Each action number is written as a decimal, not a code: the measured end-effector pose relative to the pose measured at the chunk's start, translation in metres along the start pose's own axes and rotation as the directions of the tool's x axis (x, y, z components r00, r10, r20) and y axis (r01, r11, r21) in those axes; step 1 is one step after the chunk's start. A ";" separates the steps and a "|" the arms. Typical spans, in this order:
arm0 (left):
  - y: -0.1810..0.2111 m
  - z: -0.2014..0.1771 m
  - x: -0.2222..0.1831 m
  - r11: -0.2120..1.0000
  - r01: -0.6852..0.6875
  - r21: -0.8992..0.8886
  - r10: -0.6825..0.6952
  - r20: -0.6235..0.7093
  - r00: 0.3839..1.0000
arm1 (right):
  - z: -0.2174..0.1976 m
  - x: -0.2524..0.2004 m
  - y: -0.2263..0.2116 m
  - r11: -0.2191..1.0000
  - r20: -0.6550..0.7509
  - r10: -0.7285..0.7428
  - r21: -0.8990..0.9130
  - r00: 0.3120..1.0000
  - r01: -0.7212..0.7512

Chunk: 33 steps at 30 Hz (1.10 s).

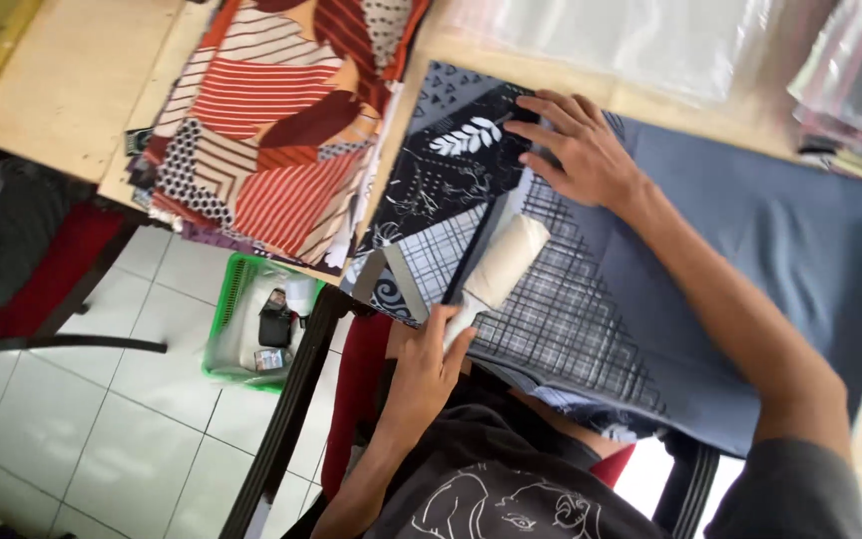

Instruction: Using a lint roller to clean a piece of patterned fabric on a table.

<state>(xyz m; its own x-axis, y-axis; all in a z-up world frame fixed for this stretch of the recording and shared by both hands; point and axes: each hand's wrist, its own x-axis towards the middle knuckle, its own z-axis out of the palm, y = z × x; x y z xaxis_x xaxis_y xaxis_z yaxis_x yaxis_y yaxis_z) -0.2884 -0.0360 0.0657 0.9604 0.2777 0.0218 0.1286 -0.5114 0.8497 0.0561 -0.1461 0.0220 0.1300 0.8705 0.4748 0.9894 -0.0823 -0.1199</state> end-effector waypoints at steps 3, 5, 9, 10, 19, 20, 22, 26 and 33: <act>-0.024 -0.009 0.001 0.981 0.152 0.118 -0.134 -0.146 0.980 | 0.001 0.000 -0.004 0.991 0.044 0.108 0.076 0.993 -0.111; -0.023 -0.027 0.010 0.967 0.183 0.178 -0.148 -0.192 0.970 | 0.001 -0.002 -0.005 0.991 0.032 0.101 0.085 0.994 -0.104; -0.032 -0.049 0.023 0.922 0.194 0.335 -0.072 -0.344 0.936 | 0.000 -0.002 -0.006 0.992 -0.003 0.099 0.082 0.995 -0.098; -0.032 -0.044 0.020 0.921 0.197 0.336 -0.071 -0.351 0.934 | 0.005 -0.004 -0.004 0.992 -0.006 0.091 0.084 0.996 -0.091; -0.044 -0.006 0.003 0.969 0.040 0.245 0.030 -0.277 0.960 | 0.008 -0.004 -0.003 0.993 -0.063 0.101 0.075 0.993 -0.096; -0.045 -0.014 0.007 0.946 0.057 0.318 0.046 -0.305 0.951 | 0.007 -0.004 -0.003 0.991 -0.056 0.107 0.090 0.993 -0.102; -0.057 -0.026 0.017 0.919 0.072 0.388 0.068 -0.334 0.940 | 0.008 -0.004 -0.001 0.989 -0.053 0.111 0.101 0.992 -0.105; -0.058 -0.047 0.030 0.859 0.078 0.506 0.181 -0.443 0.878 | 0.010 -0.003 0.003 0.995 -0.076 0.079 0.069 0.994 -0.074; -0.016 -0.004 0.014 0.988 -0.043 0.149 0.076 -0.227 0.971 | 0.009 -0.005 0.000 0.988 -0.069 0.129 0.100 0.989 -0.121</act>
